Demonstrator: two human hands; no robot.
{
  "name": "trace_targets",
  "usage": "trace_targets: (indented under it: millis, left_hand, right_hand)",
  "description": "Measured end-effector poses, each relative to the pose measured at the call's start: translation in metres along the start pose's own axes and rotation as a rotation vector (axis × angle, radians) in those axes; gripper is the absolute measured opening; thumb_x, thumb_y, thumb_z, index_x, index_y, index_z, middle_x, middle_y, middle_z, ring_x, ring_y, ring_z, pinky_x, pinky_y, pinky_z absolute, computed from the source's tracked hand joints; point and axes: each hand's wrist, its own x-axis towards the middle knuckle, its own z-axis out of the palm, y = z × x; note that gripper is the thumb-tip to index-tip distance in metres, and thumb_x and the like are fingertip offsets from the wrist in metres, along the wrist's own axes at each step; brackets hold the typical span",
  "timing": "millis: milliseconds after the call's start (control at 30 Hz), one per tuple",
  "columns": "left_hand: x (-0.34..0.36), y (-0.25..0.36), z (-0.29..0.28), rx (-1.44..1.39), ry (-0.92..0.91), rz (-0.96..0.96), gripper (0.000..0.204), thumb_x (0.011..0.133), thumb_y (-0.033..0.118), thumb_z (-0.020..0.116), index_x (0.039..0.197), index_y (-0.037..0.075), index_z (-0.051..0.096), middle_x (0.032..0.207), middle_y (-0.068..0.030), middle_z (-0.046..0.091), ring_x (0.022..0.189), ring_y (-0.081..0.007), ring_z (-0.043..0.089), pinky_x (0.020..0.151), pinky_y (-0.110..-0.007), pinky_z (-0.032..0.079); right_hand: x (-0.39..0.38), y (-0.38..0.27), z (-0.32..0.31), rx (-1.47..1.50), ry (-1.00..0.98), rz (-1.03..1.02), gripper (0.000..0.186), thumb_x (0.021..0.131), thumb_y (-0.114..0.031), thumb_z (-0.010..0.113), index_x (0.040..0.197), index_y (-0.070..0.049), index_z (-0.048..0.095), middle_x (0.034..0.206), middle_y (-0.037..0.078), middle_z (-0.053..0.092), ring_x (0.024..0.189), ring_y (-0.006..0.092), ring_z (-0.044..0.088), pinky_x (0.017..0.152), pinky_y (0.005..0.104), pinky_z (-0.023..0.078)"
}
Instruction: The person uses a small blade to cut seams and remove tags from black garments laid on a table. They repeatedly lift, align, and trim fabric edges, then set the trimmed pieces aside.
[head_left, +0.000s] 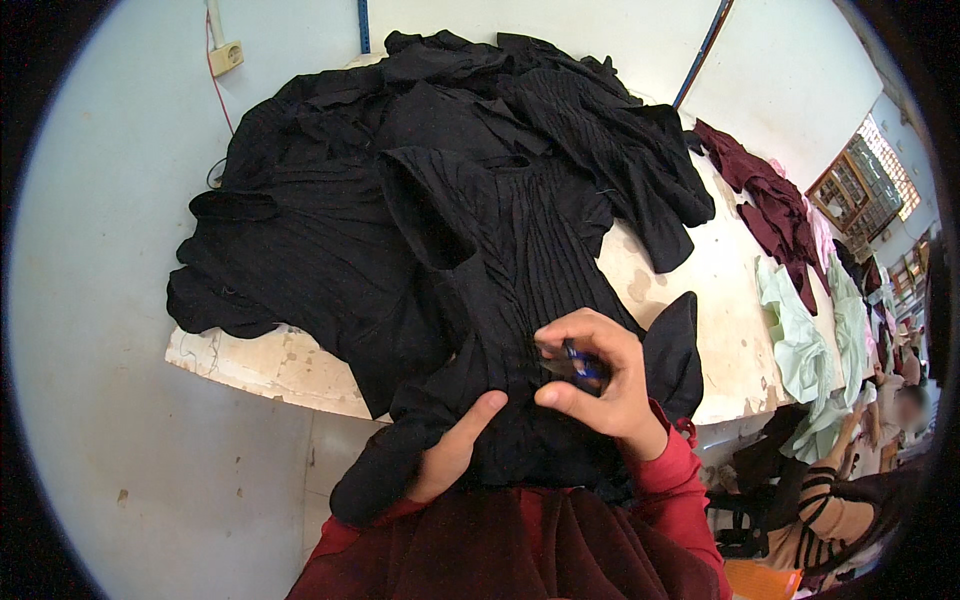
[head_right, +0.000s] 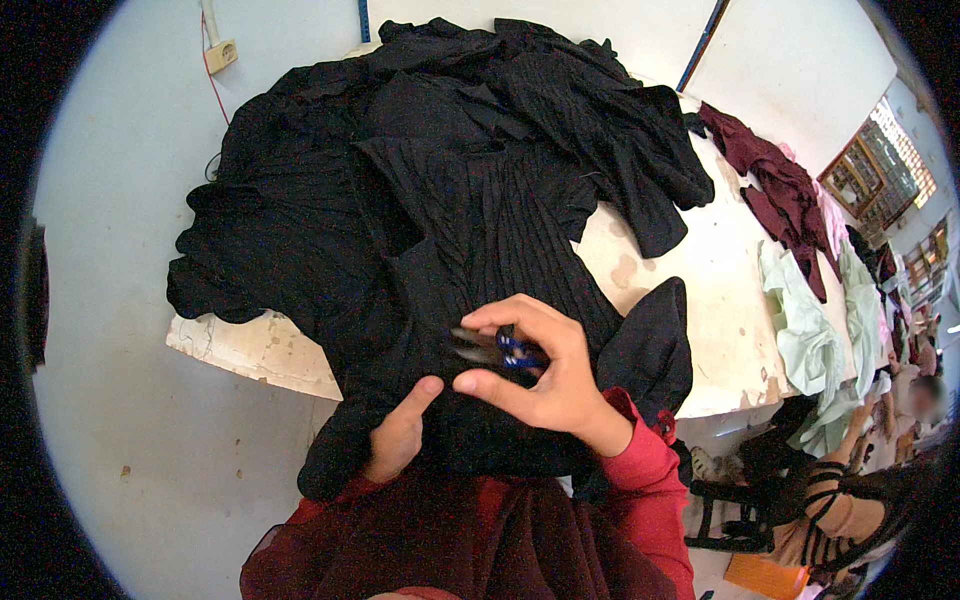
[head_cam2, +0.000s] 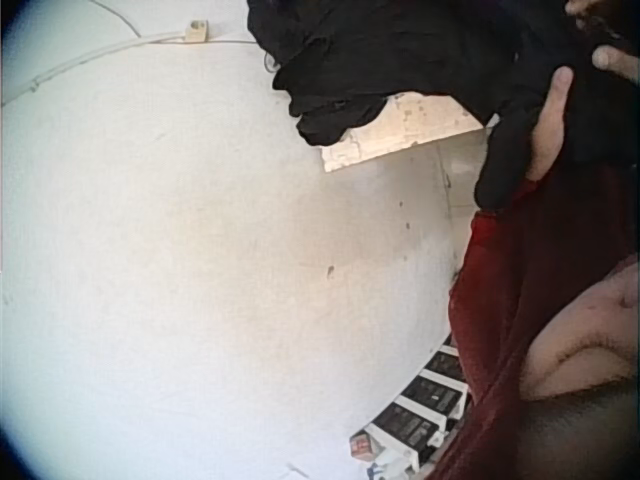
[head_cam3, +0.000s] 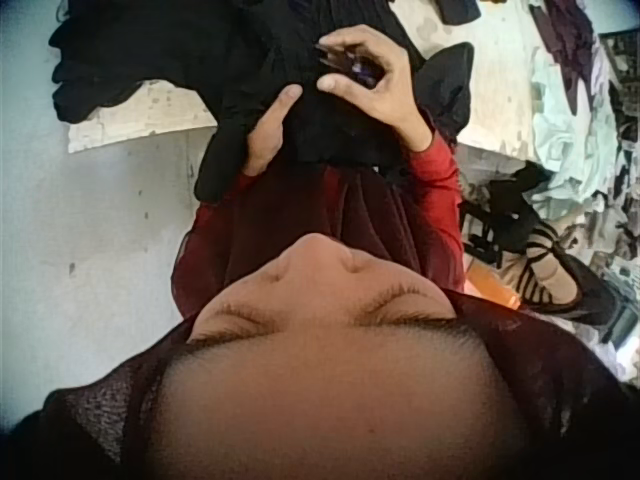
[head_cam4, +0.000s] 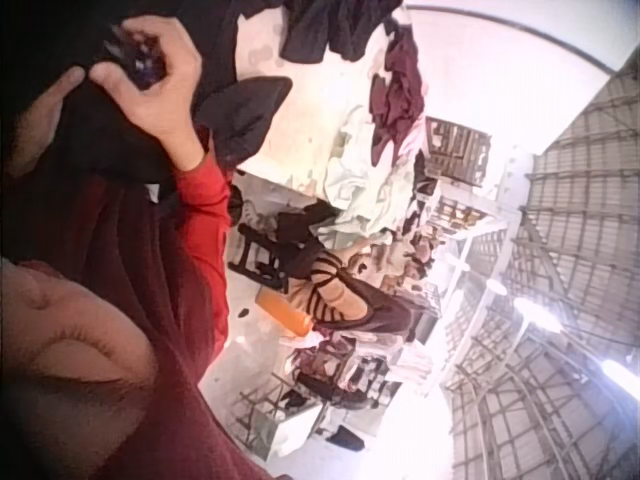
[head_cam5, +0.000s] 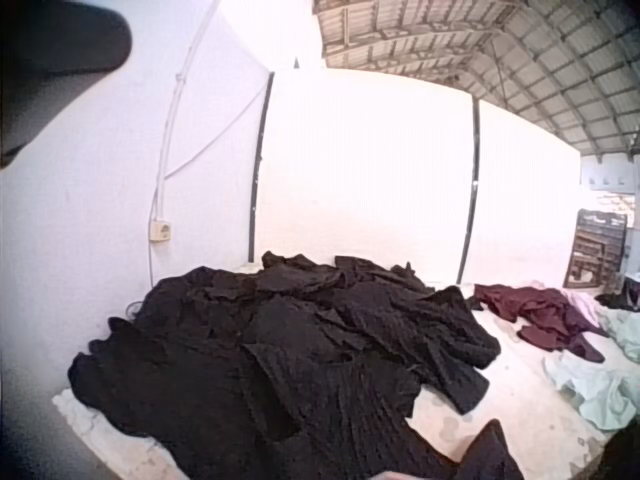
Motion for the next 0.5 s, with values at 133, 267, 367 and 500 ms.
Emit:
trace_targets:
  millis: [133, 267, 367, 500]
  left_hand:
    - [-0.006, 0.014, -0.004, 0.47, -0.006, 0.11, 0.034, 0.089, 0.023, 0.063, 0.112, -0.002, 0.06, 0.107, -0.0154, 0.064, 0.099, -0.0248, 0.061, 0.088, -0.033, 0.045]
    - [-0.003, 0.022, 0.005, 0.815, -0.004, 0.192, 0.034, 0.088, 0.025, 0.063, 0.109, -0.001, 0.061, 0.103, -0.0171, 0.064, 0.096, -0.029, 0.062, 0.083, -0.035, 0.047]
    - [-0.003, 0.023, 0.009, 0.924, 0.015, 0.207, 0.034, 0.089, 0.027, 0.062, 0.109, -0.001, 0.062, 0.104, -0.0165, 0.064, 0.096, -0.0291, 0.062, 0.084, -0.035, 0.047]
    - [-0.001, 0.022, 0.009, 0.557, 0.073, 0.208, 0.036, 0.09, 0.03, 0.06, 0.108, -0.001, 0.062, 0.105, -0.016, 0.064, 0.097, -0.0281, 0.062, 0.085, -0.034, 0.047]
  right_hand:
    - [-0.011, -0.006, 0.022, -0.005, -0.043, 0.121, 0.022, 0.067, -0.005, 0.079, 0.086, -0.004, 0.067, 0.077, 0.007, 0.063, 0.065, 0.0138, 0.059, 0.057, 0.0237, 0.045]
    - [-0.015, 0.005, 0.029, -0.106, 0.004, 0.142, 0.013, 0.072, -0.004, 0.075, 0.082, 0.0, 0.068, 0.076, 0.008, 0.065, 0.065, 0.013, 0.061, 0.061, 0.0233, 0.046]
    - [-0.014, 0.009, 0.024, -0.094, -0.044, 0.247, 0.011, 0.078, -0.008, 0.071, 0.081, 0.002, 0.067, 0.076, 0.007, 0.066, 0.065, 0.0123, 0.06, 0.061, 0.0247, 0.046]
    - [-0.006, 0.018, 0.02, 0.571, -0.072, 0.7, 0.009, 0.083, -0.01, 0.067, 0.088, -0.002, 0.063, 0.068, -0.003, 0.054, 0.054, 0.0028, 0.043, 0.05, 0.0202, 0.033]
